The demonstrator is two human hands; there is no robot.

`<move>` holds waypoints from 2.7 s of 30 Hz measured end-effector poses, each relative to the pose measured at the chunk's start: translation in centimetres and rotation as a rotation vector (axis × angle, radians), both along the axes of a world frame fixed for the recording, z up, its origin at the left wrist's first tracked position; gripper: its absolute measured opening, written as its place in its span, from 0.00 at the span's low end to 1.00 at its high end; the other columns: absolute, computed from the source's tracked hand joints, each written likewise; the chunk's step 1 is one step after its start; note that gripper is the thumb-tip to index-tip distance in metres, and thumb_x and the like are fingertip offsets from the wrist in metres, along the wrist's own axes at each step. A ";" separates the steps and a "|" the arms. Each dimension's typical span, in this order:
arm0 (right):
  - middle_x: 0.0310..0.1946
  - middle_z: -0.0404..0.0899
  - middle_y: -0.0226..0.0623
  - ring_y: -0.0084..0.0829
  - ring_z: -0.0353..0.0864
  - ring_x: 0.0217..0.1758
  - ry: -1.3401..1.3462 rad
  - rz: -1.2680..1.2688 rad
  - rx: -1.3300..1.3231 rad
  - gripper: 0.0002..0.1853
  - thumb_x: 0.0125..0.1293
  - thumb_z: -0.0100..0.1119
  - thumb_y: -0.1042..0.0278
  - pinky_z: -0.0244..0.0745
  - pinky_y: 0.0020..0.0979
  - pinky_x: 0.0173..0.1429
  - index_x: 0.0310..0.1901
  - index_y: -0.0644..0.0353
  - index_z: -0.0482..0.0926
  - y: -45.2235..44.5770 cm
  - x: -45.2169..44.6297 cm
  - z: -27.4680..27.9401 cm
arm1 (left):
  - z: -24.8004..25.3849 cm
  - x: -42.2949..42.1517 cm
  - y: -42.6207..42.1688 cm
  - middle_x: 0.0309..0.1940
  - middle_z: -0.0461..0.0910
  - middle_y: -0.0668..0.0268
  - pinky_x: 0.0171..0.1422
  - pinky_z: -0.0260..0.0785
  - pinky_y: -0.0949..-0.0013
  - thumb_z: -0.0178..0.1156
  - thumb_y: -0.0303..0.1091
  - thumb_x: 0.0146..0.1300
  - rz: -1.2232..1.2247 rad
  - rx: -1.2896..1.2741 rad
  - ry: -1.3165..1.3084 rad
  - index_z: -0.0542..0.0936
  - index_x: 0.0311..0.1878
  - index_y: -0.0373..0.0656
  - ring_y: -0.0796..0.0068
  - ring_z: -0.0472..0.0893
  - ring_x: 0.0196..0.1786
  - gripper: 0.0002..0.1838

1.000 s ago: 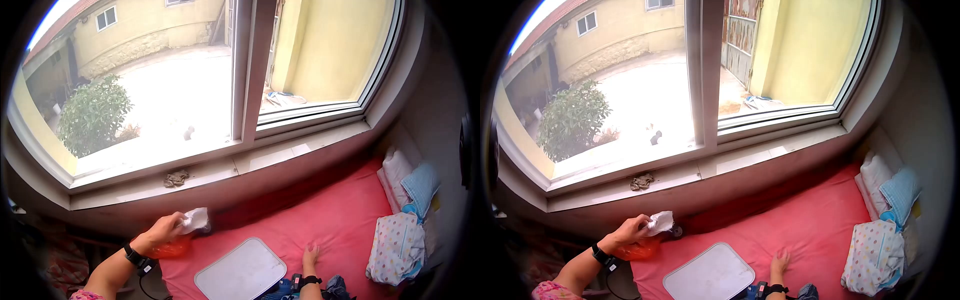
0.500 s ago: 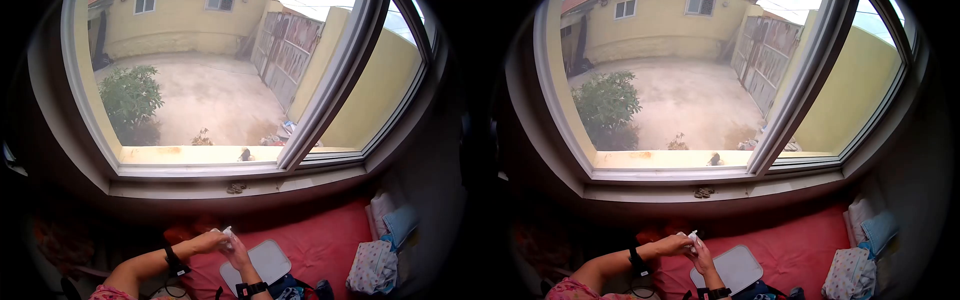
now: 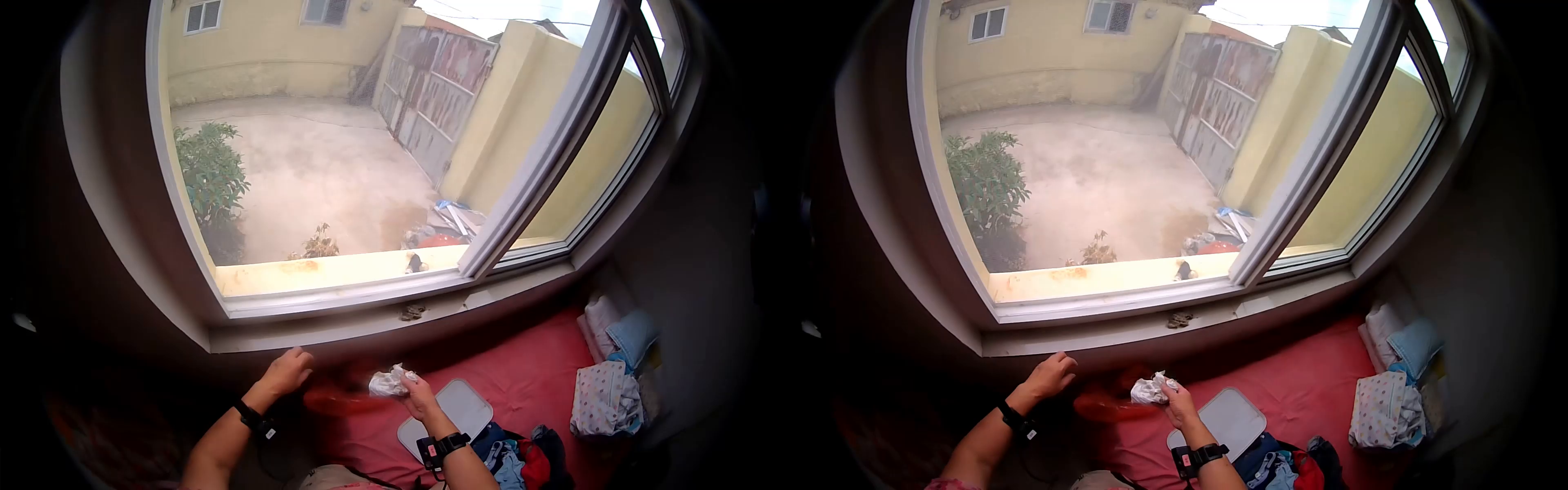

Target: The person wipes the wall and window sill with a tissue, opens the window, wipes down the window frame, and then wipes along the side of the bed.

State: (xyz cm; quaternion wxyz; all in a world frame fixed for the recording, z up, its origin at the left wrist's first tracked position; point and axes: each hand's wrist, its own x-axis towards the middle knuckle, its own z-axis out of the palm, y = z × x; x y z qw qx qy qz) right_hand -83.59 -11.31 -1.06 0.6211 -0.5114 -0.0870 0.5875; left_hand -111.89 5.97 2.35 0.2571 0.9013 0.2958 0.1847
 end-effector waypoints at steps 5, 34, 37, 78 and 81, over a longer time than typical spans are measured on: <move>0.52 0.74 0.38 0.37 0.75 0.54 0.064 -0.290 -0.053 0.17 0.69 0.46 0.67 0.73 0.43 0.54 0.58 0.57 0.69 -4.0 2.5 1.1 | -0.2 -3.3 3.2 0.37 0.71 0.55 0.44 0.70 0.54 0.64 0.29 0.50 0.139 0.127 0.126 0.69 0.36 0.41 0.50 0.74 0.43 0.14; 0.54 0.72 0.41 0.38 0.73 0.54 0.398 -0.423 0.035 0.20 0.62 0.48 0.72 0.71 0.37 0.54 0.57 0.62 0.66 -12.8 -2.5 -15.1 | -3.3 -3.8 8.2 0.31 0.72 0.54 0.40 0.66 0.54 0.61 0.29 0.54 0.028 0.032 0.390 0.67 0.33 0.41 0.49 0.73 0.37 0.11; 0.53 0.72 0.41 0.38 0.73 0.54 0.357 -0.438 -0.056 0.21 0.61 0.48 0.78 0.72 0.39 0.55 0.58 0.62 0.65 -11.9 -4.4 -16.0 | -2.9 -3.8 7.8 0.30 0.71 0.55 0.39 0.66 0.55 0.61 0.28 0.53 0.031 0.044 0.353 0.67 0.33 0.41 0.49 0.73 0.36 0.11; 0.34 0.81 0.49 0.49 0.80 0.39 -1.213 0.306 -0.803 0.25 0.52 0.64 0.49 0.74 0.41 0.41 0.49 0.52 0.78 3.6 -1.1 -18.0 | -19.8 0.3 -3.1 0.37 0.77 0.55 0.48 0.68 0.54 0.59 0.24 0.44 -0.108 -0.278 0.098 0.77 0.43 0.45 0.49 0.75 0.42 0.18; 0.32 0.82 0.43 0.38 0.81 0.33 -0.973 0.073 -0.569 0.16 0.54 0.64 0.58 0.73 0.34 0.37 0.41 0.59 0.80 3.1 -2.0 -18.1 | -19.4 -2.0 -1.7 0.44 0.77 0.55 0.53 0.68 0.56 0.61 0.23 0.45 -0.103 -0.263 0.058 0.77 0.46 0.44 0.49 0.75 0.48 0.20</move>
